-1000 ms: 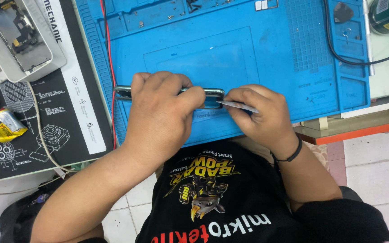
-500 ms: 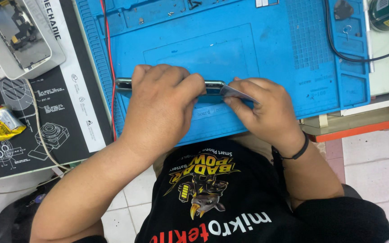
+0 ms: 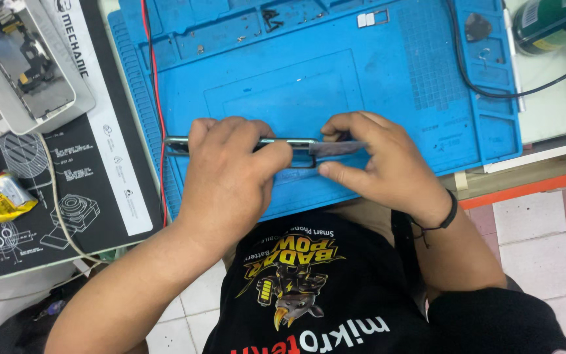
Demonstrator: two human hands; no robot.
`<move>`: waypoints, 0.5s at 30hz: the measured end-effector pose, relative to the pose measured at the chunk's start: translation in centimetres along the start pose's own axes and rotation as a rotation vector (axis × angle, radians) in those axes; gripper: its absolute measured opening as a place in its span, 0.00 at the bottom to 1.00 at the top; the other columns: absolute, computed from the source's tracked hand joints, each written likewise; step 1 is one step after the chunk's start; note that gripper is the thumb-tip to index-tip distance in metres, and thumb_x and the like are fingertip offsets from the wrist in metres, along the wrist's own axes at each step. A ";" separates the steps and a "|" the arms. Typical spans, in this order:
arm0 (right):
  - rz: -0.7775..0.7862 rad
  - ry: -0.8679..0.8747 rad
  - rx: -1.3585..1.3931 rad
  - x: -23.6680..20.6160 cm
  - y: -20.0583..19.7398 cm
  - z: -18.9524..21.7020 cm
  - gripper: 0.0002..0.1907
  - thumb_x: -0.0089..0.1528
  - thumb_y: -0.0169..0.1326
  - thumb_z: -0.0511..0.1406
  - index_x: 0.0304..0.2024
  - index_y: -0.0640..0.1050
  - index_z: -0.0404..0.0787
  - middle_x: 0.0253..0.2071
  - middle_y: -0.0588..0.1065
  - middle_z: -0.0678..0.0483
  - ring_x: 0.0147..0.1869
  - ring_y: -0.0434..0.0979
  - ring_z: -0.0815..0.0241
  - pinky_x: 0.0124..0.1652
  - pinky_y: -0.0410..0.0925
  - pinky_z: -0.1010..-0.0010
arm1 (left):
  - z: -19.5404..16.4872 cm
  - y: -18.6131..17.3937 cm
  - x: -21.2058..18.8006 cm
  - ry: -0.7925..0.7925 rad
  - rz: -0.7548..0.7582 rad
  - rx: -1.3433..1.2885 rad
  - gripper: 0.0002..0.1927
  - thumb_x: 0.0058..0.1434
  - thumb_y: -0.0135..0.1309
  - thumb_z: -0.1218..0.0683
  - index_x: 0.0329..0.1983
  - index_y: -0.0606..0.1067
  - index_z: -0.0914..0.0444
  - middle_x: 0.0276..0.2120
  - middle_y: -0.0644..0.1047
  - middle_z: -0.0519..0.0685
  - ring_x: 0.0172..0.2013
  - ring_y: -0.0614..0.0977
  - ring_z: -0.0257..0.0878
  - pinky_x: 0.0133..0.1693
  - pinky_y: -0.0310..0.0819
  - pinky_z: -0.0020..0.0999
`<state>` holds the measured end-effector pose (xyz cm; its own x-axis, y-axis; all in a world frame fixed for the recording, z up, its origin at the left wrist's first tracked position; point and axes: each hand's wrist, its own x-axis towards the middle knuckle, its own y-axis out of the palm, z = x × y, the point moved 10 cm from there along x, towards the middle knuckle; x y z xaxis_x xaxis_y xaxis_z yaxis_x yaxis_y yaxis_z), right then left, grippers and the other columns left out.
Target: The person pries open the back cover of a smartphone using a plastic card, working it around the edges of the device. They spray the phone with an aerosol can, remove the back cover to expose the internal battery and components, then use a screwdriver on the exposed phone body.
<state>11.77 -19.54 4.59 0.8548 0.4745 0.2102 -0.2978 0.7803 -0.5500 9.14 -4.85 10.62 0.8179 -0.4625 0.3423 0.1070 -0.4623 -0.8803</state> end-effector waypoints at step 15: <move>-1.036 -0.041 -0.605 -10.5 -26.6 -4.4 0.39 0.68 0.66 0.30 0.73 0.56 0.40 0.72 0.61 0.50 0.70 0.68 0.58 0.65 0.63 0.68 | -0.2 0.2 1.2 -0.041 0.063 0.018 0.08 0.49 0.60 0.60 0.30 0.76 0.55 0.36 0.80 0.43 0.39 0.79 0.46 0.43 0.63 0.47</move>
<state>12.55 -47.08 13.44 0.5530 -0.2440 0.7967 0.7806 0.4861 -0.3930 10.01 -5.68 10.93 0.8459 -0.4583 0.2729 0.0647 -0.4196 -0.9054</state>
